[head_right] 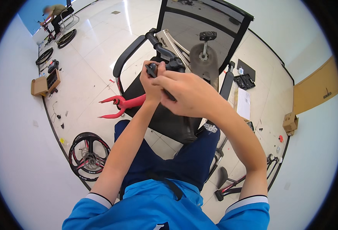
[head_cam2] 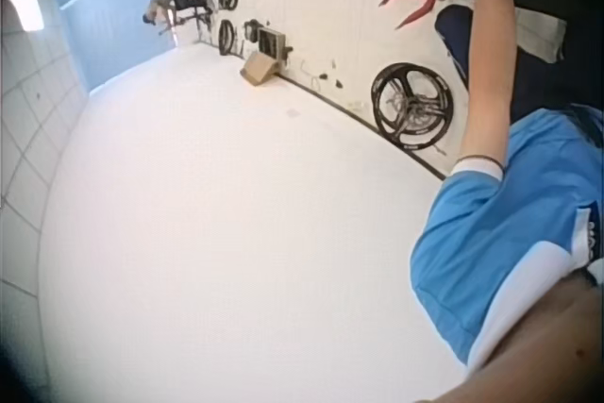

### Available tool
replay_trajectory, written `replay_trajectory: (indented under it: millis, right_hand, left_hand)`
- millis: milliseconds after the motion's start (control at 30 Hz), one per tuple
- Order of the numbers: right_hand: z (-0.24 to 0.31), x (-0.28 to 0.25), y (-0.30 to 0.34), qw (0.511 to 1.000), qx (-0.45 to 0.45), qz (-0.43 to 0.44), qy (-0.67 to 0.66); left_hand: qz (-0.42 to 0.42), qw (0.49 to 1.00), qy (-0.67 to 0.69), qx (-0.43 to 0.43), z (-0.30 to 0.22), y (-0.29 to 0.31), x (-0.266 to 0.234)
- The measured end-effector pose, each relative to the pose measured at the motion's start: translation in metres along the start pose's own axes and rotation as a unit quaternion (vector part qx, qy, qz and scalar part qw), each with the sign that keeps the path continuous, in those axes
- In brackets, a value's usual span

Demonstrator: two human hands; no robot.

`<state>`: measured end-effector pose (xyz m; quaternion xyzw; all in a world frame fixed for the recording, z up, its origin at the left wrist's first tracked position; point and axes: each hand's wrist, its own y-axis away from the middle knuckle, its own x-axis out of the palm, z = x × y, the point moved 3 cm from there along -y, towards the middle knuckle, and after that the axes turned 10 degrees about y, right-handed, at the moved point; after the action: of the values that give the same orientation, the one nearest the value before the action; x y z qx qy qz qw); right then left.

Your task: The person sits on a chair and assembles a bicycle fork by inserting a black steerer tube into the pink fork and tightening it with an Allen key. The person then removes the fork and works on the steerer tube separately, adjusting small components.

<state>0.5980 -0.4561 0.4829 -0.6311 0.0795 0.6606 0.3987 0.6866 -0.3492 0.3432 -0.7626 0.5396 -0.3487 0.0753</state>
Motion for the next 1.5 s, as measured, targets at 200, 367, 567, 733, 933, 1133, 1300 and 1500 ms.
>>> replay_trajectory:
  millis: [200,367,567,733,933,1133,1300,1500]
  right_hand:
    - [-0.016,-0.005,0.001,0.993,0.045,-0.061,-0.088]
    - [-0.015,0.003,-0.009,0.985,0.037,-0.145,-0.083]
    - [-0.043,0.024,-0.020,0.729,0.255,-0.124,-0.623]
    - [-0.031,0.028,-0.041,0.692,0.217,-0.109,-0.680]
    - [-0.033,0.033,-0.057,0.907,0.157,-0.052,-0.387]
    - [-0.045,0.048,-0.065,0.944,0.167,-0.042,-0.282]
    - [-0.044,0.045,-0.068,0.956,0.148,-0.054,-0.249]
    - [-0.039,0.038,-0.065,0.984,0.096,-0.050,-0.143]
  left_hand:
    - [0.048,0.998,-0.031,0.010,-0.011,0.003,-0.002]
    - [0.085,0.994,-0.068,0.025,-0.021,-0.001,-0.012]
    - [0.076,0.988,-0.127,0.043,-0.056,-0.005,-0.018]
    - [0.027,0.990,-0.140,0.025,-0.063,0.001,-0.027]
    - [0.028,0.992,-0.125,-0.003,-0.069,0.004,-0.027]
    - [0.024,0.994,-0.105,-0.002,-0.060,-0.001,-0.028]
    - [0.047,0.988,-0.146,-0.015,-0.063,-0.003,-0.032]
    - [0.055,0.988,-0.144,0.024,-0.073,-0.004,-0.039]
